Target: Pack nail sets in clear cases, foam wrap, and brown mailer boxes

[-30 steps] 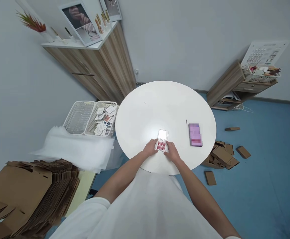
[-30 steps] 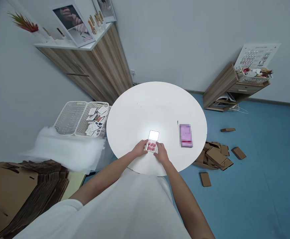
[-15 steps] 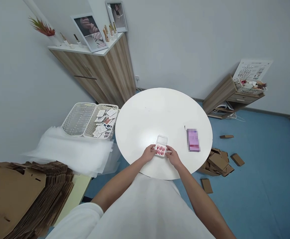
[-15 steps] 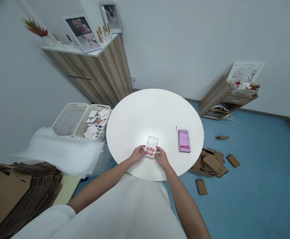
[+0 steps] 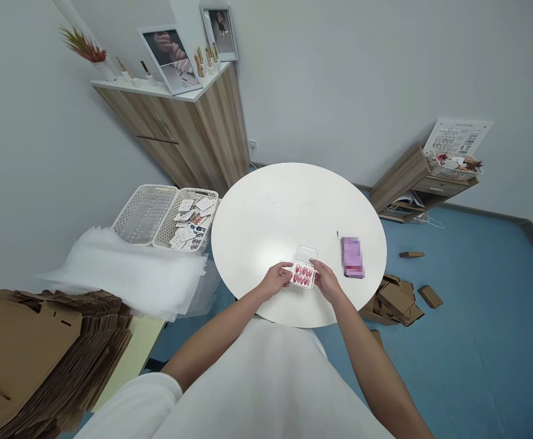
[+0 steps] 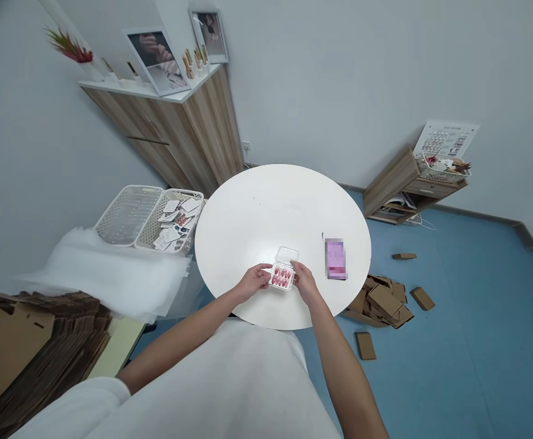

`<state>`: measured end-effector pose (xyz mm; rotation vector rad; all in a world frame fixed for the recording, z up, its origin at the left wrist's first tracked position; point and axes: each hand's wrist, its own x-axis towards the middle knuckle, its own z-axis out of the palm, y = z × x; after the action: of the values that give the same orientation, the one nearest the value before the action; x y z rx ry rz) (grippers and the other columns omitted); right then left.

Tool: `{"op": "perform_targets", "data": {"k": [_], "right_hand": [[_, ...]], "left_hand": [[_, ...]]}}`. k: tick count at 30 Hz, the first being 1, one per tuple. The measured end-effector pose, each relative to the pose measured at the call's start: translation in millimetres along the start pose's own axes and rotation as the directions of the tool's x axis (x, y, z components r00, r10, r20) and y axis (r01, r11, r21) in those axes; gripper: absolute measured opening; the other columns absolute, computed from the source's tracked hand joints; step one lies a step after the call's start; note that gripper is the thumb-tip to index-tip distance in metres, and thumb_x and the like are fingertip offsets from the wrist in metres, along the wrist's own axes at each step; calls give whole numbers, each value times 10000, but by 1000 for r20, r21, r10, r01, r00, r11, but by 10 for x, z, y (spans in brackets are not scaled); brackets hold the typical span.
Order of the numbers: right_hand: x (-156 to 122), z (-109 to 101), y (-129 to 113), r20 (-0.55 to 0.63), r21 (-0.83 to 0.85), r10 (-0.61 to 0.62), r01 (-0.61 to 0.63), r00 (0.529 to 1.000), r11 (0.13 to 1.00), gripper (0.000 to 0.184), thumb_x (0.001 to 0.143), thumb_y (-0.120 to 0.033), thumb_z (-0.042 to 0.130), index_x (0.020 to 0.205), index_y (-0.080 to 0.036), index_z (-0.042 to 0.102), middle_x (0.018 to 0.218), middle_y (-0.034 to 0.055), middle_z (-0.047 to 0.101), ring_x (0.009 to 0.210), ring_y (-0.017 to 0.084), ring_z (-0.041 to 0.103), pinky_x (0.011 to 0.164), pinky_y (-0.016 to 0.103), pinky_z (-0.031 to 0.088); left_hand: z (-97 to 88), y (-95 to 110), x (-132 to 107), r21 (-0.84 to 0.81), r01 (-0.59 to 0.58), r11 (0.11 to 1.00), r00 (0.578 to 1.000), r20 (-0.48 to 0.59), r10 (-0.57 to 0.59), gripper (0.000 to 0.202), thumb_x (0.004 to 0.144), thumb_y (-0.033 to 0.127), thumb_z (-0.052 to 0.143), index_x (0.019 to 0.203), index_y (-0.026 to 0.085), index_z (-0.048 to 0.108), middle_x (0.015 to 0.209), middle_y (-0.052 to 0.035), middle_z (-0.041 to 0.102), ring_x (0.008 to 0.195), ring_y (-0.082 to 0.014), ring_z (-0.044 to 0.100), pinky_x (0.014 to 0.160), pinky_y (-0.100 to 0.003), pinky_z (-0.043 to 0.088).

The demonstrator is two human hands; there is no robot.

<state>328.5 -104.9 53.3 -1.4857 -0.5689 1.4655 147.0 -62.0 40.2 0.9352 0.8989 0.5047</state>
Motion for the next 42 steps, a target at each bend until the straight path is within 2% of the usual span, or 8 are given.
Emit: {"op": "perform_targets", "data": {"k": [6, 13, 18, 22, 25, 30, 35, 42], "right_hand": [[-40, -17, -64, 83, 92, -41, 33, 996, 995, 380, 704, -446, 551, 1037, -269, 512, 1087, 42, 572, 860, 176, 596, 692, 329, 492], [-150, -11, -90, 124, -14, 27, -26, 992, 1000, 522, 795, -564, 312, 1206, -257, 404, 1182, 80, 516, 936, 207, 591, 684, 356, 511], [-157, -35, 11, 123, 48, 79, -85, 989, 995, 492, 737, -370, 553, 1191, -257, 402, 1132, 58, 544, 961, 175, 578, 781, 331, 503], [-120, -63, 73, 73, 25, 30, -32, 997, 999, 500, 695, -304, 608, 1164, -272, 437, 1114, 44, 550, 978, 176, 566, 780, 323, 510], [-84, -73, 101, 45, 32, 9, -10, 999, 999, 511, 668, -292, 635, 1147, -274, 457, 1105, 34, 554, 973, 175, 565, 774, 319, 512], [-107, -58, 141, 71, 74, 53, -59, 996, 996, 468, 671, -292, 638, 1113, -267, 486, 971, 19, 601, 905, 155, 586, 754, 297, 514], [-180, -73, 191, 67, 24, 132, -134, 989, 991, 562, 644, -318, 663, 1157, -246, 447, 725, -14, 608, 671, 140, 616, 695, 325, 518], [-143, -57, 263, 23, -83, 45, -43, 999, 996, 580, 597, -328, 684, 1119, -190, 473, 547, -65, 532, 555, 112, 540, 663, 306, 471]], "left_hand": [[19, 27, -33, -78, 53, 996, 999, -1, -53, 434, 703, 317, 639, 1088, 174, 499, 784, -43, 598, 671, -93, 560, 650, -268, 460], [56, 20, -17, -83, 62, 995, 995, -73, -68, 382, 750, 288, 589, 1100, 178, 483, 868, -66, 611, 760, -110, 578, 692, -277, 469], [60, 34, -18, -74, 101, 992, 992, -67, -106, 376, 769, 277, 553, 1122, 185, 463, 966, -88, 605, 862, -141, 586, 733, -285, 469], [49, 71, -25, -39, 159, 986, 985, -67, -162, 392, 788, 357, 510, 1136, 189, 447, 1026, -97, 593, 870, -146, 596, 729, -272, 469], [40, 70, -28, -2, 187, 982, 978, -89, -186, 478, 736, 431, 560, 1124, 173, 451, 1014, -102, 592, 838, -149, 603, 710, -268, 467], [21, -3, -8, 83, 198, 977, 978, -87, -191, 458, 641, 430, 650, 977, 135, 549, 831, -65, 614, 740, -135, 592, 676, -260, 445], [-3, -77, 31, 140, 155, 978, 983, -115, -140, 443, 625, 453, 644, 911, 122, 576, 667, -12, 580, 639, -115, 552, 589, -236, 408], [-66, -139, 3, 324, 145, 935, 983, -152, -100, 408, 666, 428, 616, 951, 139, 576, 674, -8, 575, 575, -97, 495, 515, -215, 360]]}}
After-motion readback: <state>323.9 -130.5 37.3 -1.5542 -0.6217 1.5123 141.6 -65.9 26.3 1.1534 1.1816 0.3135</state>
